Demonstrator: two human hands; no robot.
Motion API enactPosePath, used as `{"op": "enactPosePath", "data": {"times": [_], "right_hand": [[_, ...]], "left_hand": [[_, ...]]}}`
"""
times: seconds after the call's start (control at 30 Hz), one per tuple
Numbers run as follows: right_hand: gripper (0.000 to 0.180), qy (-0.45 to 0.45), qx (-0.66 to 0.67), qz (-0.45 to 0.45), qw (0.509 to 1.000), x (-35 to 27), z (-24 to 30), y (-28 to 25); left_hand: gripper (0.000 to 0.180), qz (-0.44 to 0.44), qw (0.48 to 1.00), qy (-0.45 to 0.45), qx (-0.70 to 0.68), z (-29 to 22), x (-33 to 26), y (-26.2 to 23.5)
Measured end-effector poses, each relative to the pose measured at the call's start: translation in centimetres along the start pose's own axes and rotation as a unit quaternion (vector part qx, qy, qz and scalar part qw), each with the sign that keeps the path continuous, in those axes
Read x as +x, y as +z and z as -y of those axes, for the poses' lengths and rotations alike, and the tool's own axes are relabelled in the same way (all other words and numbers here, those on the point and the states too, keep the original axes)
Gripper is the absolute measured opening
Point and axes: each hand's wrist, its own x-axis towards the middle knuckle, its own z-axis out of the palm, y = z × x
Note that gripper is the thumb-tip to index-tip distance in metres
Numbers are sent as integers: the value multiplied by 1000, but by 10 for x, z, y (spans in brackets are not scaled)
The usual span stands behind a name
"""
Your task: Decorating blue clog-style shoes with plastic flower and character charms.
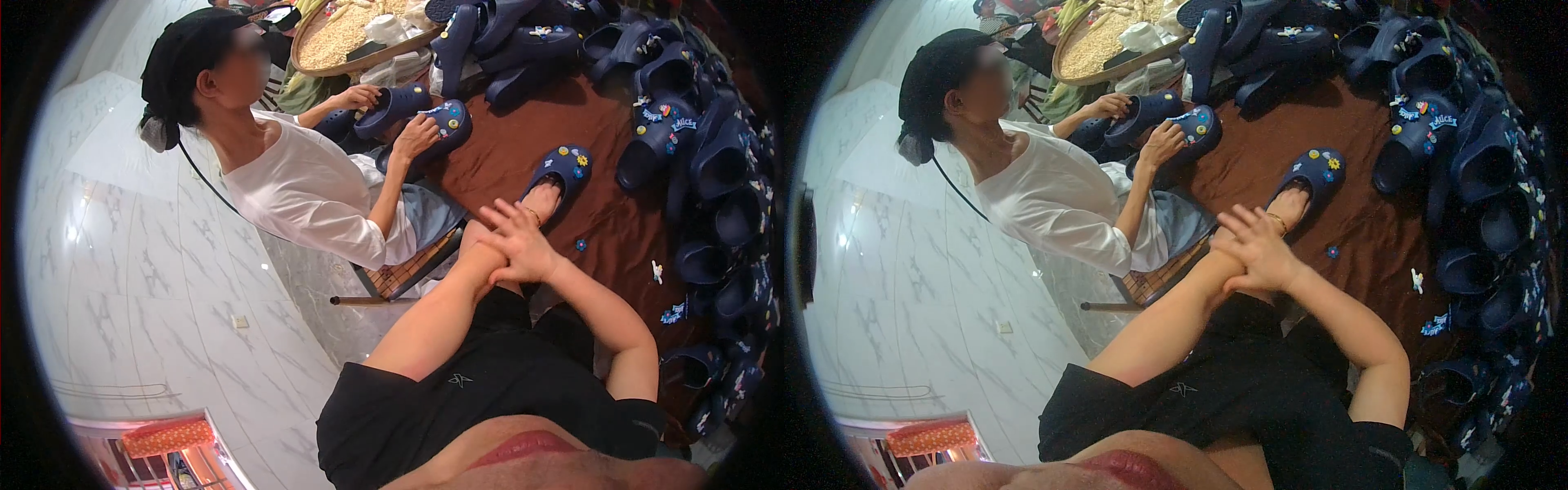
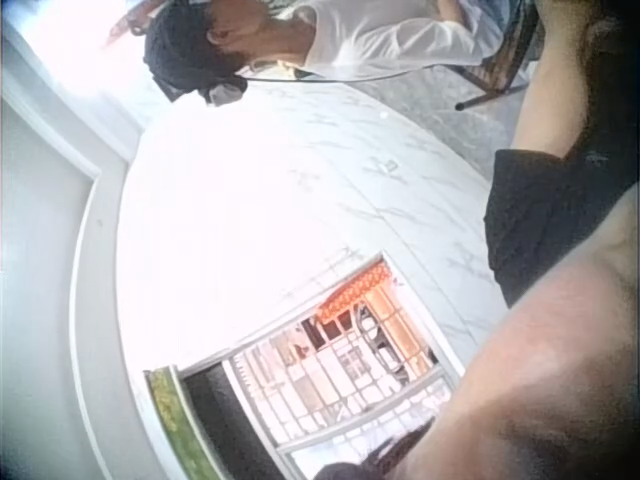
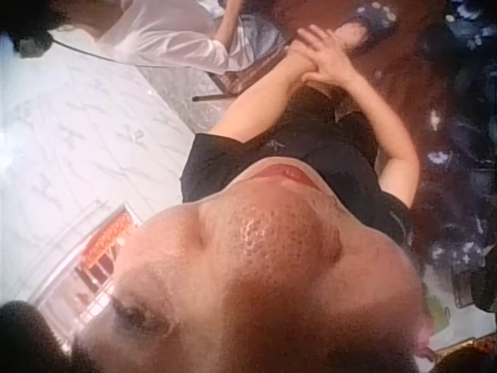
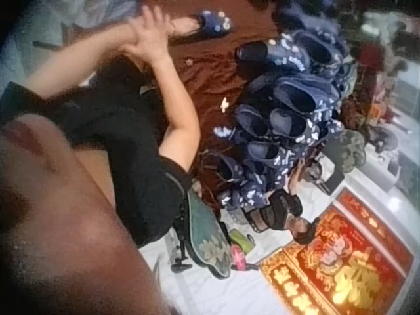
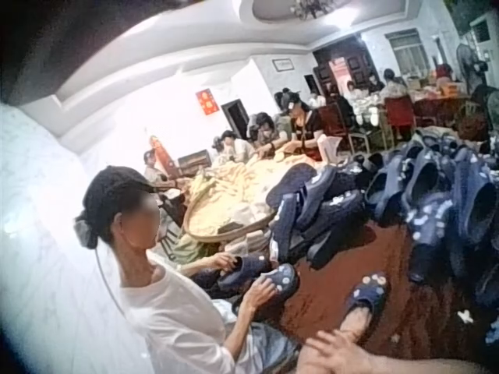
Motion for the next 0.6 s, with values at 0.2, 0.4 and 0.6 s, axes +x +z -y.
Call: {"op": "enactPosePath", "data": {"times": [0.2, 0.4, 0.6], "right_hand": [[72, 27, 40, 20, 999, -5, -8, -7], [79, -144, 166, 39, 975, 38, 66, -40], [78, -134, 135, 60, 980, 33, 55, -24]], "left_hand": [[17, 38, 998, -36, 31, -2, 2, 4], [18, 25, 1000, 10, 17, 1, 0, -5], [18, 18, 1000, 9, 10, -5, -1, -5]]}}
